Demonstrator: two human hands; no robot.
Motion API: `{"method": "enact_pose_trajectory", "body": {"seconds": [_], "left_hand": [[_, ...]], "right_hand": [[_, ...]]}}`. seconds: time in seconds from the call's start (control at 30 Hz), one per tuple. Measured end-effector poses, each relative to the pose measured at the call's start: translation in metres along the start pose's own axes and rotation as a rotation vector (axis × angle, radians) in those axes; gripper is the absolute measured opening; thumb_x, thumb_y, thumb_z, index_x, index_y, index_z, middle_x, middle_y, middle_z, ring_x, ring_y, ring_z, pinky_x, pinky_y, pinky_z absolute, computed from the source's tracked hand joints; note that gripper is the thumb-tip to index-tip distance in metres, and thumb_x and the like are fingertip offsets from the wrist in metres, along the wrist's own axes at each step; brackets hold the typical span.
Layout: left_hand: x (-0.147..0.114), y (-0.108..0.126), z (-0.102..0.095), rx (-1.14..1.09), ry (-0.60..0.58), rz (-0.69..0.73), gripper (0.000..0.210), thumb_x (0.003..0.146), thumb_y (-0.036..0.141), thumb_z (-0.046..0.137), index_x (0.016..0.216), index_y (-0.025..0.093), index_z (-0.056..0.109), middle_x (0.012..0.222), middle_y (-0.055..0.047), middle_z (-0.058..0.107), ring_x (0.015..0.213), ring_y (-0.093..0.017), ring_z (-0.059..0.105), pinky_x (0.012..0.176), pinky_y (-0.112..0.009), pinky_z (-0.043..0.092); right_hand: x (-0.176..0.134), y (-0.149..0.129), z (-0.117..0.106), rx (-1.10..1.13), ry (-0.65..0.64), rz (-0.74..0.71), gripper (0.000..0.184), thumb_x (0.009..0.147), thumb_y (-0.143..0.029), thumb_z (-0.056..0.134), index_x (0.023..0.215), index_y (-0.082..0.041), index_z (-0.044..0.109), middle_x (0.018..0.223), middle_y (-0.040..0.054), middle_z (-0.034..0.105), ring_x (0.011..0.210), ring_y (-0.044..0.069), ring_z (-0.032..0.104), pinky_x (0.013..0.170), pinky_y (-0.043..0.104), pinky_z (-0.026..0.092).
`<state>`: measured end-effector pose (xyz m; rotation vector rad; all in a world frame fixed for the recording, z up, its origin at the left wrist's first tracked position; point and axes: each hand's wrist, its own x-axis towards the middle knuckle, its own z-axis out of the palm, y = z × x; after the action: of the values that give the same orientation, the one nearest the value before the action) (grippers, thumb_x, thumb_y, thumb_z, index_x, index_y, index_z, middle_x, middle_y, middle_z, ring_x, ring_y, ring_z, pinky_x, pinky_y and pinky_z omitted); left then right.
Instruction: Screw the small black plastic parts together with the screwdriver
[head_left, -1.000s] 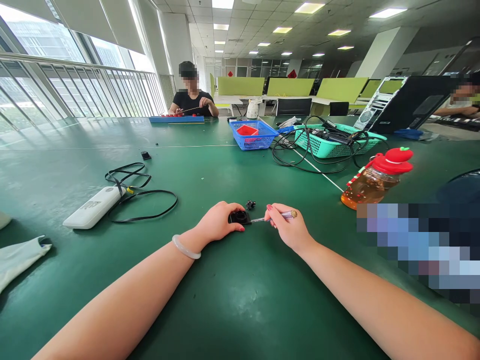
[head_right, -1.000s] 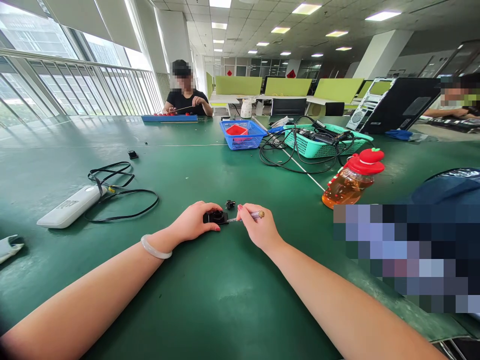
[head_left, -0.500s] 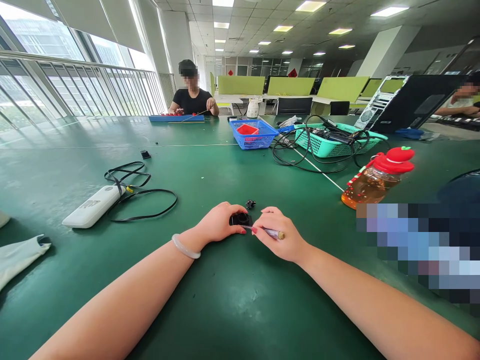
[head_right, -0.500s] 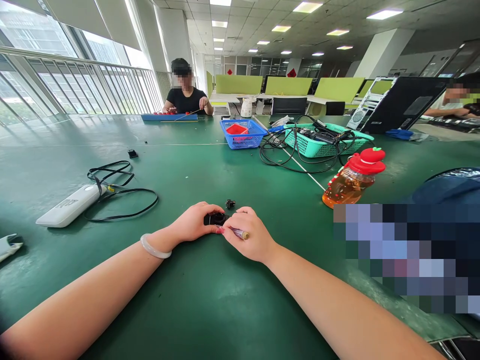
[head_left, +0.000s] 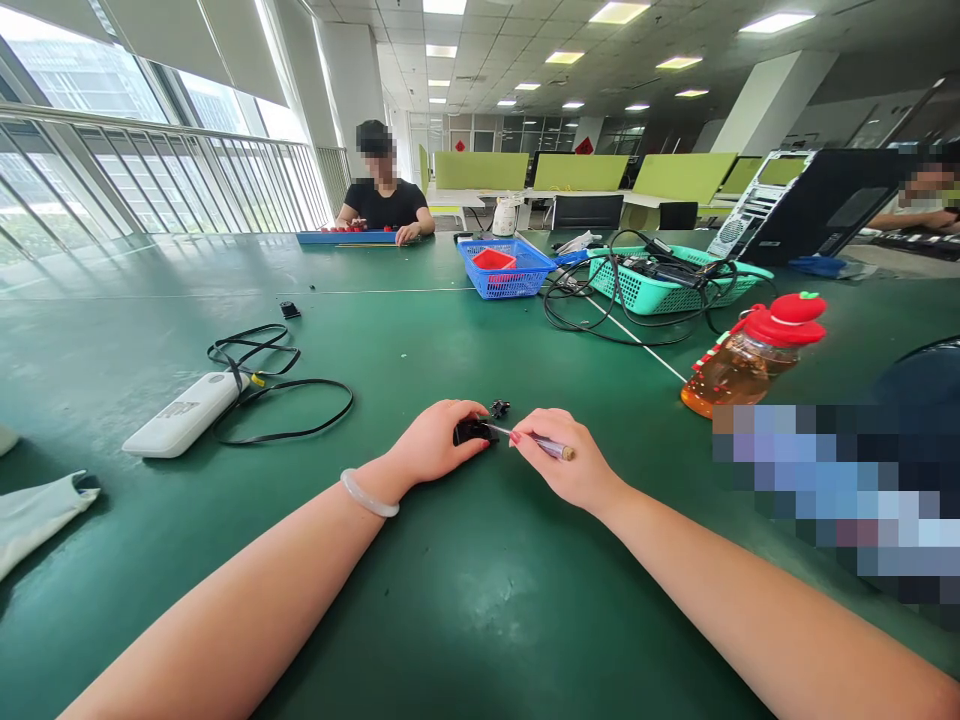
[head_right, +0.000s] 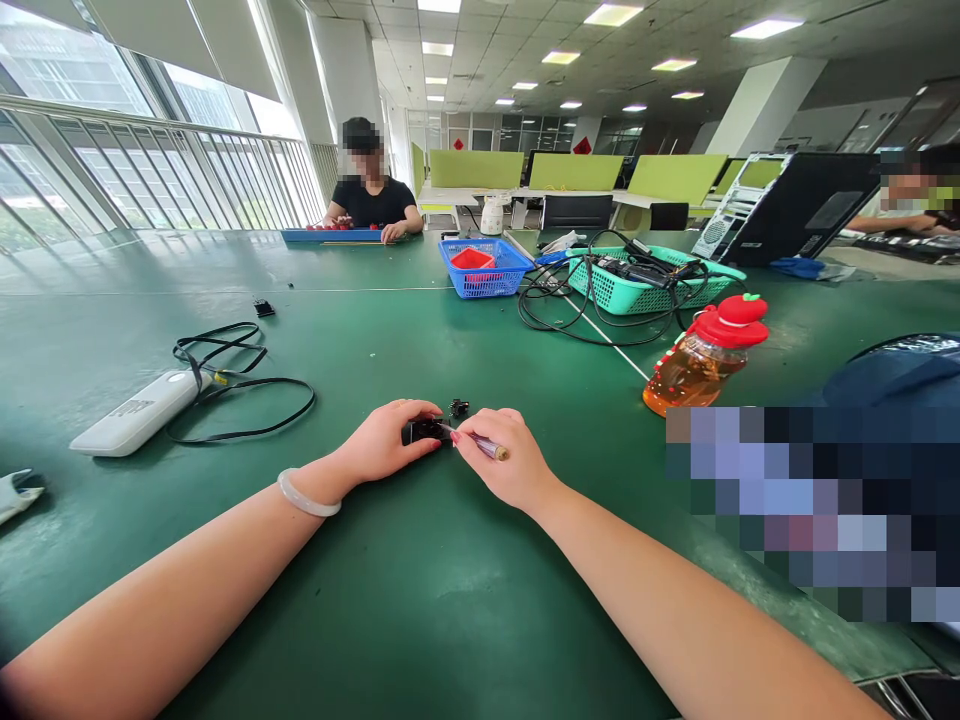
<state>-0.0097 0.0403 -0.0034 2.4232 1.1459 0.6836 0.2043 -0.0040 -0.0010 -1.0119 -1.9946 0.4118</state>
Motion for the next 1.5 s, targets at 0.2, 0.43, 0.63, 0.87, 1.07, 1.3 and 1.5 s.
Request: {"method": "enact_pose_trajectory", "body": {"seconds": [0.2, 0.43, 0.63, 0.87, 1.07, 1.3, 1.5], "left_hand": [[-0.001, 0.002, 0.001, 0.137, 0.156, -0.071, 0.037, 0.091, 0.025, 0.047, 0.127, 0.024, 0.055, 0.120, -0.007, 0.065, 0.112, -0.025, 0.056, 0.101, -0.044, 0.043], [-0.004, -0.003, 0.003, 0.466, 0.095, -0.340, 0.040, 0.092, 0.022, 0.036, 0.116, 0.029, 0.067, 0.116, -0.011, 0.063, 0.105, -0.030, 0.057, 0.095, -0.053, 0.039], [-0.002, 0.000, 0.000, 0.462, 0.119, -0.334, 0.035, 0.091, 0.024, 0.036, 0.093, 0.021, 0.071, 0.111, -0.011, 0.064, 0.096, -0.027, 0.060, 0.091, -0.050, 0.043], [-0.004, 0.009, 0.003, 0.251, 0.059, -0.168, 0.040, 0.095, 0.048, 0.036, 0.116, 0.022, 0.057, 0.128, -0.010, 0.058, 0.117, -0.028, 0.053, 0.101, -0.047, 0.042], [-0.007, 0.027, 0.016, 0.246, -0.041, -0.115, 0.059, 0.091, 0.058, 0.041, 0.142, 0.029, 0.038, 0.147, -0.008, 0.046, 0.133, -0.033, 0.039, 0.107, -0.058, 0.032], [-0.006, 0.038, 0.026, 0.210, -0.081, -0.034, 0.031, 0.089, 0.041, 0.054, 0.116, 0.026, 0.052, 0.127, -0.007, 0.060, 0.122, -0.029, 0.048, 0.107, -0.061, 0.030], [-0.004, 0.035, 0.028, 0.224, -0.051, -0.050, 0.027, 0.095, 0.033, 0.045, 0.119, 0.027, 0.057, 0.121, -0.005, 0.064, 0.116, -0.026, 0.051, 0.105, -0.050, 0.036]], "right_hand": [[0.000, 0.002, -0.005, 0.076, 0.209, -0.006, 0.022, 0.092, -0.030, 0.053, 0.074, -0.023, 0.063, 0.069, 0.0006, 0.064, 0.066, 0.016, 0.057, 0.070, 0.031, 0.045], [0.004, 0.016, -0.002, 0.038, 0.239, 0.183, 0.022, 0.089, -0.035, 0.055, 0.075, -0.022, 0.064, 0.073, 0.0020, 0.063, 0.064, 0.015, 0.055, 0.060, 0.028, 0.043], [0.007, 0.020, -0.002, 0.104, 0.222, 0.335, 0.031, 0.087, -0.045, 0.053, 0.073, -0.020, 0.065, 0.068, 0.0017, 0.060, 0.062, 0.015, 0.053, 0.055, 0.027, 0.040], [0.008, 0.022, -0.005, 0.340, 0.384, 0.522, 0.044, 0.087, -0.047, 0.052, 0.053, -0.020, 0.056, 0.049, -0.0015, 0.044, 0.050, 0.012, 0.044, 0.049, 0.026, 0.035], [0.009, 0.023, -0.004, 0.372, 0.454, 0.558, 0.040, 0.086, -0.045, 0.053, 0.055, -0.020, 0.057, 0.050, -0.0019, 0.044, 0.051, 0.012, 0.044, 0.049, 0.025, 0.035], [0.009, 0.033, 0.000, 0.346, 0.444, 0.553, 0.040, 0.086, -0.045, 0.050, 0.055, -0.020, 0.055, 0.050, -0.0019, 0.044, 0.050, 0.012, 0.045, 0.047, 0.025, 0.036], [0.010, 0.034, 0.000, 0.335, 0.434, 0.537, 0.042, 0.086, -0.049, 0.049, 0.057, -0.021, 0.056, 0.050, -0.0012, 0.044, 0.049, 0.012, 0.045, 0.046, 0.024, 0.035]]}}
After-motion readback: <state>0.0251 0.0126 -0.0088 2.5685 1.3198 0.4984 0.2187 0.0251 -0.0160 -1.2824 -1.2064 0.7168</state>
